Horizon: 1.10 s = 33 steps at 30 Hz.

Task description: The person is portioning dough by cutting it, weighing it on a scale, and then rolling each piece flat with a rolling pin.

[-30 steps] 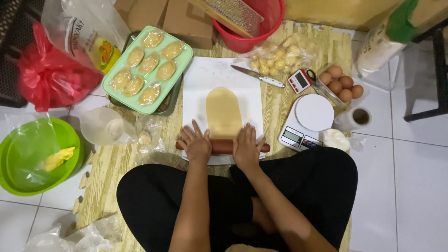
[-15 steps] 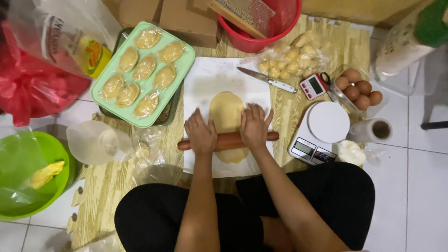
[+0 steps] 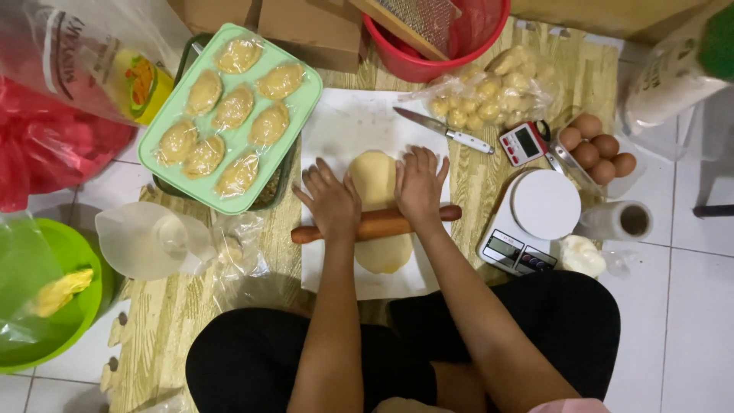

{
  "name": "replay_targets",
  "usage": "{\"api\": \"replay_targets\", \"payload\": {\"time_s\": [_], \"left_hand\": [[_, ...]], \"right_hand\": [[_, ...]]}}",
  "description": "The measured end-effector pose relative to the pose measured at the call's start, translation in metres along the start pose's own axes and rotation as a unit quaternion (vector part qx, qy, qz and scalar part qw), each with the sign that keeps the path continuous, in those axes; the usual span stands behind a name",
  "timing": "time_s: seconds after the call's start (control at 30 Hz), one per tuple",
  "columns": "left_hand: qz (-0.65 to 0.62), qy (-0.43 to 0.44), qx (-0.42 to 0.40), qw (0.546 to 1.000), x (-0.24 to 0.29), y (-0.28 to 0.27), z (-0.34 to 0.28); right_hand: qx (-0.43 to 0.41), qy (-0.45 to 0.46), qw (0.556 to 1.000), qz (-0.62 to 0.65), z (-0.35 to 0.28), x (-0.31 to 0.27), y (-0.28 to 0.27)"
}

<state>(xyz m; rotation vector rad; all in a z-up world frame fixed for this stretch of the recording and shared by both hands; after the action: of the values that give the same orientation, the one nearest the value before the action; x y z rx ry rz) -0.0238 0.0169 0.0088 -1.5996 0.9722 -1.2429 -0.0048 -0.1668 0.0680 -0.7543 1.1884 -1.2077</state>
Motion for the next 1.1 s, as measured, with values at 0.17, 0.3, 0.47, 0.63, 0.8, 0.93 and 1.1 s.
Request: {"api": "replay_targets", "payload": {"time_s": [0.17,0.3,0.47,0.63,0.8,0.93,1.1], "left_hand": [[0.023,-0.027,-0.147,0.989,-0.002,0.016,-0.033],[0.005,-0.031,-0.191,0.981,-0.001,0.024,-0.058],[0.029,-0.032,-0.215,0.976,0.004,0.02,-0.084],[0.052,-0.018,-0.213,0.976,0.005,0.026,-0.104],[-0.008,-0.008,-0.258,0.966,0.008,0.026,-0.129],[-0.028,0.022,-0.283,0.958,0.008,0.013,-0.151],[-0.014,0.047,-0.289,0.956,-0.006,0.035,-0.153]], "right_hand": [[-0.121,0.095,0.988,0.02,-0.027,0.029,0.012],[-0.141,0.108,0.984,0.011,-0.053,0.052,0.022],[-0.215,0.13,0.968,-0.017,-0.088,0.073,0.031],[-0.271,0.134,0.952,-0.043,-0.112,0.078,0.017],[-0.299,0.123,0.944,-0.071,-0.129,0.075,-0.003],[-0.302,0.122,0.943,-0.071,-0.147,0.079,-0.012],[-0.29,0.145,0.944,-0.056,-0.159,0.075,-0.023]]}}
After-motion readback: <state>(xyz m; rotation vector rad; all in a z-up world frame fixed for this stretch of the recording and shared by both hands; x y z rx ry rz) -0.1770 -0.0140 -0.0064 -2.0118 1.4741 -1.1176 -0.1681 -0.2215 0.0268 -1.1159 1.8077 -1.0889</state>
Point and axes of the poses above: each hand's wrist, its own z-axis towards the middle knuckle, its own y-axis out of the palm, x = y × z, the point moved 10 cm from there along z, towards the middle knuckle, and after that the axes turned 10 degrees about y, right-handed, at the moved point
